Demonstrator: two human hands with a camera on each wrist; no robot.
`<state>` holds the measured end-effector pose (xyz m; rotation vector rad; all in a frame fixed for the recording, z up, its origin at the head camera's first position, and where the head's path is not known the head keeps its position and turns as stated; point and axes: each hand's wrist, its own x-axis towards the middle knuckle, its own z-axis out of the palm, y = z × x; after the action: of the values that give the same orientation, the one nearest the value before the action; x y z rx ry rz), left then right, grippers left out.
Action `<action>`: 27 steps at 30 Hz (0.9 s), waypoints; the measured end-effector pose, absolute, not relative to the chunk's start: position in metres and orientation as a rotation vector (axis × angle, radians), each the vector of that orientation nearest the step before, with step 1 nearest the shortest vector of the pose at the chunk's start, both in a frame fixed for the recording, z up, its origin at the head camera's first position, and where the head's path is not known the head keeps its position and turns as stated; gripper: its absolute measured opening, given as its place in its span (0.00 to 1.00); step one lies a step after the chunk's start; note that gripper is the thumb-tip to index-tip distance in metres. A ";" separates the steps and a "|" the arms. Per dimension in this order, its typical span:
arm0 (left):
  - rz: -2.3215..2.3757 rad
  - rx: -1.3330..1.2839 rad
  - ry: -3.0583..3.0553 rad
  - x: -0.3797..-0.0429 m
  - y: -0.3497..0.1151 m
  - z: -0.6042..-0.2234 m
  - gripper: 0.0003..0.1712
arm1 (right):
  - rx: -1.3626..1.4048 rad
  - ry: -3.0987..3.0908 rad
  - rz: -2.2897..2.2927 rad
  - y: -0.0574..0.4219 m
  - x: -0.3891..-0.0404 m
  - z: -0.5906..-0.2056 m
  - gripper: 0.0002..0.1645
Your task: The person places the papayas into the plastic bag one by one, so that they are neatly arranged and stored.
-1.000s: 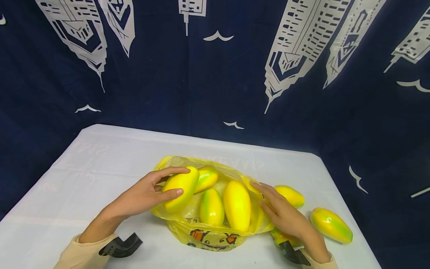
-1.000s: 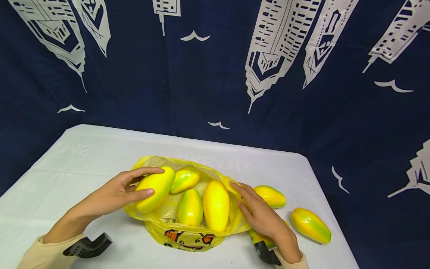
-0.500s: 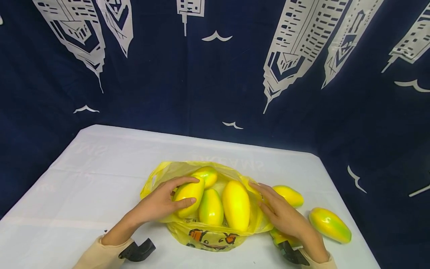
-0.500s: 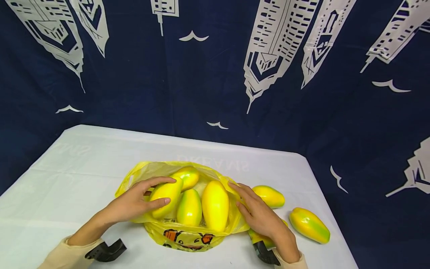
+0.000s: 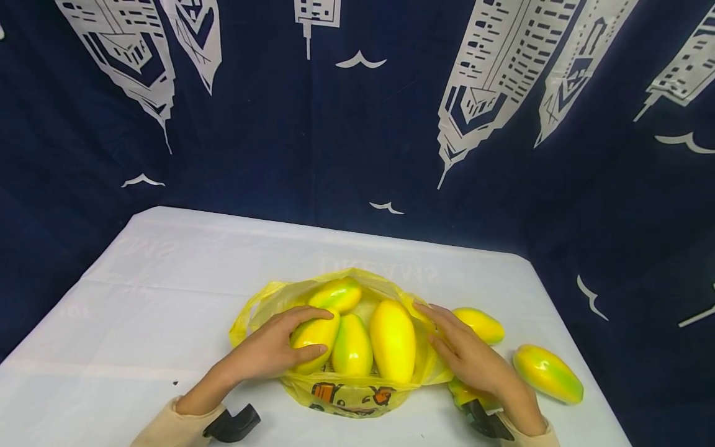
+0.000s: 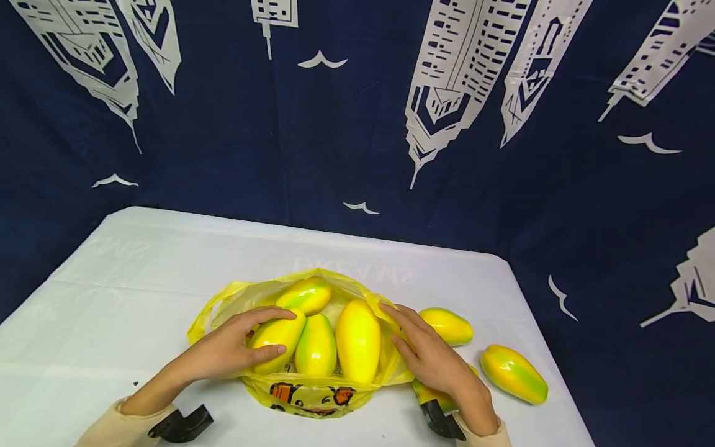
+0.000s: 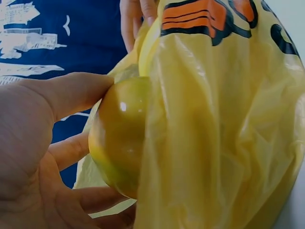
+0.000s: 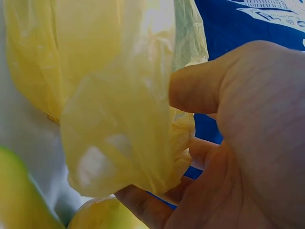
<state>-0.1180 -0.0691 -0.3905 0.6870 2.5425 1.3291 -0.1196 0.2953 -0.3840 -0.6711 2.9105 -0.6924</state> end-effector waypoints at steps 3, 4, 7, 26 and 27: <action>1.312 0.674 2.573 -0.118 -0.068 -0.394 0.29 | -0.676 2.912 -0.693 0.295 -0.120 -0.384 0.35; 1.309 0.671 2.581 -0.119 -0.067 -0.395 0.29 | -0.675 2.912 -0.691 0.295 -0.121 -0.385 0.35; 1.286 0.651 2.614 -0.119 -0.066 -0.398 0.28 | -0.678 2.914 -0.689 0.295 -0.121 -0.385 0.36; 1.241 0.673 2.744 -0.116 -0.063 -0.391 0.27 | -0.662 2.912 -0.708 0.298 -0.120 -0.383 0.36; 1.242 0.693 2.770 -0.114 -0.064 -0.387 0.26 | -0.663 2.915 -0.707 0.298 -0.120 -0.383 0.36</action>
<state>-0.1137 -0.0645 -0.3867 0.6930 2.7705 1.2424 -0.1197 0.2981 -0.3830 -0.6632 2.9152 -0.7065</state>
